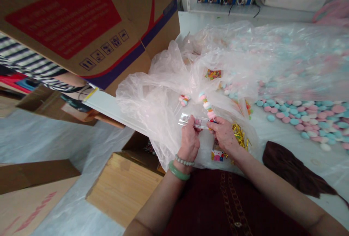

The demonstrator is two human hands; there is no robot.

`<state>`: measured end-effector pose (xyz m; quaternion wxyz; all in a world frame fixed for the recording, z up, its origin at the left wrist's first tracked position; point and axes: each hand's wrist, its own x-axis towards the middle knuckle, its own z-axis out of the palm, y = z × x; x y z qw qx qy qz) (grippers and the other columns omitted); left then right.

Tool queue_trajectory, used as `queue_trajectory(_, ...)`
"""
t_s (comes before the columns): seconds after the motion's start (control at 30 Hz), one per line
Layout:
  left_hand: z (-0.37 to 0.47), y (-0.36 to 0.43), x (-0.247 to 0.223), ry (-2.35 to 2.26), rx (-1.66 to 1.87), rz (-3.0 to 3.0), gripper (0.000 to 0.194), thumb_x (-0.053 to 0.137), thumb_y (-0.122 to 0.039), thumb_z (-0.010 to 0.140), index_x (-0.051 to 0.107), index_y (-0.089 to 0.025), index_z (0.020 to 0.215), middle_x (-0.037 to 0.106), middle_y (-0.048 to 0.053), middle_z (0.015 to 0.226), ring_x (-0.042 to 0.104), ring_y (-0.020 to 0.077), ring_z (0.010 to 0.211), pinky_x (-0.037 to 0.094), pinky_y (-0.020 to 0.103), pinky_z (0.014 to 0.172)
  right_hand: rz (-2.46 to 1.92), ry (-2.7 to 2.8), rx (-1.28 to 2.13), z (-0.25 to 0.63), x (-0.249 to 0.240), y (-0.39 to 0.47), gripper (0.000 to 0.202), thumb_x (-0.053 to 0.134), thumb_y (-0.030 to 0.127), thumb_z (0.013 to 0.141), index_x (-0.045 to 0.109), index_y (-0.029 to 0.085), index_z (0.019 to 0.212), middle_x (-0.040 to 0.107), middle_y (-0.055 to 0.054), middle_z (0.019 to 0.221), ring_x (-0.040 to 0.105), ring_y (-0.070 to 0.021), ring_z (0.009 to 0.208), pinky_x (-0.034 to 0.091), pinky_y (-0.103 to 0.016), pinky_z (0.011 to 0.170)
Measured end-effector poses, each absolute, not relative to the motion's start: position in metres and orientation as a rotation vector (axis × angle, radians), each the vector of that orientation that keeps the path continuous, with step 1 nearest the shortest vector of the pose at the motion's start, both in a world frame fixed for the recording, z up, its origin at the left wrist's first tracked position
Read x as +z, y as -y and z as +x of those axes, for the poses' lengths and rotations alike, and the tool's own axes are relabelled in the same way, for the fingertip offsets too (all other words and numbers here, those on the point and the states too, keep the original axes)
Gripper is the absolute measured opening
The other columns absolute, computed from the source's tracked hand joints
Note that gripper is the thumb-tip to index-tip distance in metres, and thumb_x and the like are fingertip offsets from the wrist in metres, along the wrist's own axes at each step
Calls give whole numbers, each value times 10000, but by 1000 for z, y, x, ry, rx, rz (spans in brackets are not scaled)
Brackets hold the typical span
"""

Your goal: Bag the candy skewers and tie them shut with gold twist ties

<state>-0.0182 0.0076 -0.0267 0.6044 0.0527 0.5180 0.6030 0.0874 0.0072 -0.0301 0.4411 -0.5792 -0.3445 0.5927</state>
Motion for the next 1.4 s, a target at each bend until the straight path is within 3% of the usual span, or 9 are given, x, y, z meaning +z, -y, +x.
queue_trajectory(0.07, -20, -6, -25, -1192, 1285, 129, 268, 701, -393, 731, 605, -143, 721, 611, -8, 653, 522, 93, 509, 425, 261, 553, -1471, 812, 1492, 89, -32, -10, 216, 677, 381, 626, 587, 186, 653, 468, 55, 503, 358, -95, 460, 266, -249, 444)
queue_trajectory(0.23, -17, -3, -24, -1167, 1227, 203, 208, 777, -236, 612, 617, -121, 680, 613, -3, 642, 531, 92, 540, 432, 257, 582, -1475, 875, 1457, 92, -41, -11, 263, 661, 435, 660, 597, 181, 669, 518, 31, 557, 399, -112, 511, 297, -263, 480)
queue_trajectory(0.37, -12, -4, -31, -1248, 1337, 285, 221, 746, -251, 643, 559, -145, 593, 526, -37, 536, 448, 69, 478, 353, 231, 514, -1439, 967, 1461, 90, -39, -8, 274, 631, 445, 704, 564, 189, 633, 498, 29, 573, 401, -117, 541, 301, -263, 502)
queue_trajectory(0.57, -18, -6, -35, -1311, 1289, 397, 346, 719, -437, 705, 554, -153, 596, 514, -25, 528, 440, 82, 473, 346, 249, 515, -1446, 1098, 1406, 92, -31, -11, 248, 651, 388, 681, 534, 197, 574, 451, 46, 518, 385, -114, 526, 289, -261, 519)
queue_trajectory(0.73, -41, -14, -36, -1194, 1341, 346, 236, 746, -314, 670, 593, -134, 670, 581, -12, 631, 523, 94, 559, 415, 250, 597, -1486, 1156, 1381, 95, -36, -12, 236, 641, 368, 685, 534, 197, 564, 435, 51, 516, 355, -106, 509, 254, -261, 505)
queue_trajectory(0.93, -50, -23, -34, -1323, 1460, 290, 311, 725, -257, 710, 478, -161, 548, 432, -68, 471, 372, 42, 427, 300, 209, 478, -1516, 1161, 1400, 89, -36, -7, 272, 616, 388, 709, 504, 203, 545, 414, 50, 508, 357, -114, 521, 240, -268, 512)
queue_trajectory(1.03, -47, -22, -26, -1312, 1431, 183, 338, 716, -317, 744, 464, -173, 571, 388, -86, 440, 312, 37, 382, 312, 212, 469, -1560, 1212, 1313, 89, -34, -10, 327, 607, 422, 725, 461, 212, 521, 377, 52, 494, 340, -118, 520, 226, -277, 514)
queue_trajectory(1.2, -35, -11, -10, -1141, 1038, 14, 415, 585, -520, 830, 543, -159, 630, 544, -3, 535, 500, 111, 431, 466, 309, 556, -1627, 1393, 1128, 98, -29, -18, 319, 572, 433, 757, 504, 216, 534, 395, 45, 496, 360, -129, 529, 234, -288, 529)
queue_trajectory(1.4, -23, -9, -14, -1052, 974, 28, 99, 600, -211, 859, 622, -129, 807, 616, 20, 651, 565, 105, 520, 479, 239, 546, -1552, 1609, 1010, 101, -20, -18, 343, 587, 460, 778, 550, 196, 563, 433, 35, 542, 378, -122, 560, 242, -266, 538)
